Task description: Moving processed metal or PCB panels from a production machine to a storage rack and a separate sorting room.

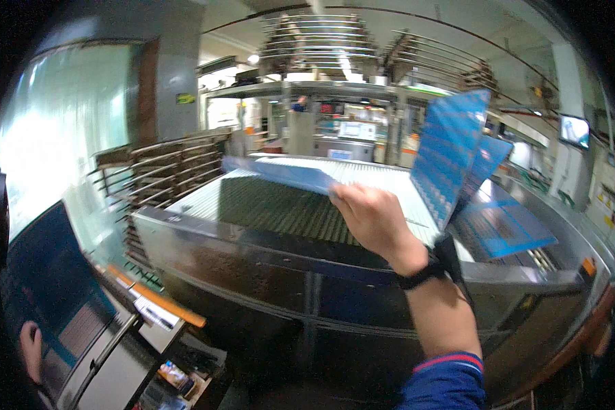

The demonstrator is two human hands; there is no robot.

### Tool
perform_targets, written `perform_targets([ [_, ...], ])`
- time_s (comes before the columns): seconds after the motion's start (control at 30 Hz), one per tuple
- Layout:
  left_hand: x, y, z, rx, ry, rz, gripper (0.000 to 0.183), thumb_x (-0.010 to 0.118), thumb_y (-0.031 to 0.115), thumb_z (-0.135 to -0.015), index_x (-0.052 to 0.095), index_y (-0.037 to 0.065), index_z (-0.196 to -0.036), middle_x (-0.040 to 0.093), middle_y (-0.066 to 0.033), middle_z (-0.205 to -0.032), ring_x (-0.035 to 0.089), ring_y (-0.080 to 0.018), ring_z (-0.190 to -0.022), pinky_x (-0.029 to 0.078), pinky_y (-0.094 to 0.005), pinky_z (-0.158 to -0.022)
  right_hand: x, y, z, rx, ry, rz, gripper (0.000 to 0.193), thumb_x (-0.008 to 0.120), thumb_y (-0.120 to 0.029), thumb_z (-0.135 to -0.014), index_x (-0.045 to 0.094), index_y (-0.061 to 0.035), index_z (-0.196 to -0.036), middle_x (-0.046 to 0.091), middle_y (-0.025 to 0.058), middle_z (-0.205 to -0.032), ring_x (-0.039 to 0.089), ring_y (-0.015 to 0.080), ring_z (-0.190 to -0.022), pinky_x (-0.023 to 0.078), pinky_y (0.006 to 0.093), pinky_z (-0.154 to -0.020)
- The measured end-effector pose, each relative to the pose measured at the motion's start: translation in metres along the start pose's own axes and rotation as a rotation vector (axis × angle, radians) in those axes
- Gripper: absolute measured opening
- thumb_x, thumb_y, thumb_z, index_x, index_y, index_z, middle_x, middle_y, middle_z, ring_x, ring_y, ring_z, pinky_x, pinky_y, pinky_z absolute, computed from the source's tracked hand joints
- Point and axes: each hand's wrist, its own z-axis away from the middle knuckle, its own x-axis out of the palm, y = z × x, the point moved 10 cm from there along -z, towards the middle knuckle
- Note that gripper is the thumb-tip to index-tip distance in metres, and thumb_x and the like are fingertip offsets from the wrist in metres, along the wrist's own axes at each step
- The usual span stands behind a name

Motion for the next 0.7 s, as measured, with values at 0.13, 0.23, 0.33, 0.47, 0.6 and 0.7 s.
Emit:
perform_targets([
  [0.13, 0.001, 0.049, -0.005, 0.116, -0.027, 0.049, 0.015, 0.06, 0.004, -0.089, 0.059, -0.002, -0.103, 0.06, -0.0127, -0.099, 0.06, -0.0249, -0.095, 0.047, -0.0348, -0.086, 0.001, -0.05, 0.025, -0.112, -0.285, -0.117, 0.03, 0.076, -0.007, -0.074, 0.07, -0.009, -0.104, 0.07, 0.0108, -0.092, 0.069, 0.032, -0.087, 0.056, 0.0405, -0.074],
  [0.23, -0.008, 0.056, -0.001, 0.18, 0.036, 0.084, 0.016, 0.062, 0.005, -0.087, 0.061, -0.001, -0.101, 0.059, -0.0122, -0.093, 0.06, -0.0238, -0.086, 0.048, -0.034, -0.08, 0.0, -0.09, 0.028, -0.181, -0.35, -0.245, 0.047, 0.085, -0.019, -0.068, 0.068, -0.0061, -0.11, 0.068, 0.0145, -0.114, 0.065, 0.0374, -0.105, 0.054, 0.0455, -0.089],
  [0.33, -0.013, 0.058, 0.01, 0.017, -0.035, 0.13, 0.019, 0.064, 0.01, -0.088, 0.061, -0.003, -0.102, 0.062, -0.0124, -0.096, 0.06, -0.0228, -0.089, 0.048, -0.0345, -0.08, 0.002, -0.138, 0.053, 0.073, -0.371, -1.247, 0.047, 0.073, -0.044, -0.085, 0.073, 0.0018, -0.096, 0.072, 0.0181, -0.096, 0.07, 0.0321, -0.099, 0.054, 0.0443, -0.088],
  [0.47, -0.027, 0.056, 0.009, 0.101, -0.002, 0.06, 0.029, 0.066, 0.015, -0.088, 0.064, -0.001, -0.113, 0.065, -0.0145, -0.111, 0.063, -0.0244, -0.101, 0.05, -0.0351, -0.09, 0.103, -0.184, 0.112, 0.542, -0.908, -1.642, 0.079, 0.054, -0.064, -0.093, 0.061, 0.0102, -0.122, 0.069, 0.0233, -0.116, 0.069, 0.0381, -0.102, 0.055, 0.0445, -0.092],
  [0.6, -0.016, 0.083, 0.0, 0.138, -0.042, -0.171, 0.044, 0.07, 0.023, -0.086, 0.062, 0.002, -0.124, 0.062, -0.0186, -0.128, 0.058, -0.0367, -0.121, 0.045, -0.0448, -0.105, 0.127, -0.094, 0.116, 1.083, 0.251, -1.754, 0.046, 0.057, -0.04, -0.102, 0.058, -0.0003, -0.125, 0.067, 0.0135, -0.11, 0.067, 0.0223, -0.094, 0.056, 0.0385, -0.083],
  [0.7, -0.038, 0.061, 0.009, 0.088, 0.039, -0.219, 0.046, 0.073, 0.022, -0.083, 0.063, 0.003, -0.123, 0.061, -0.0171, -0.13, 0.056, -0.0349, -0.125, 0.045, -0.044, -0.106, 0.108, -0.076, 0.062, 0.898, 0.312, -1.57, 0.032, 0.056, -0.023, -0.102, 0.058, 0.0012, -0.123, 0.066, 0.0106, -0.112, 0.064, 0.017, -0.1, 0.052, 0.0311, -0.086],
])
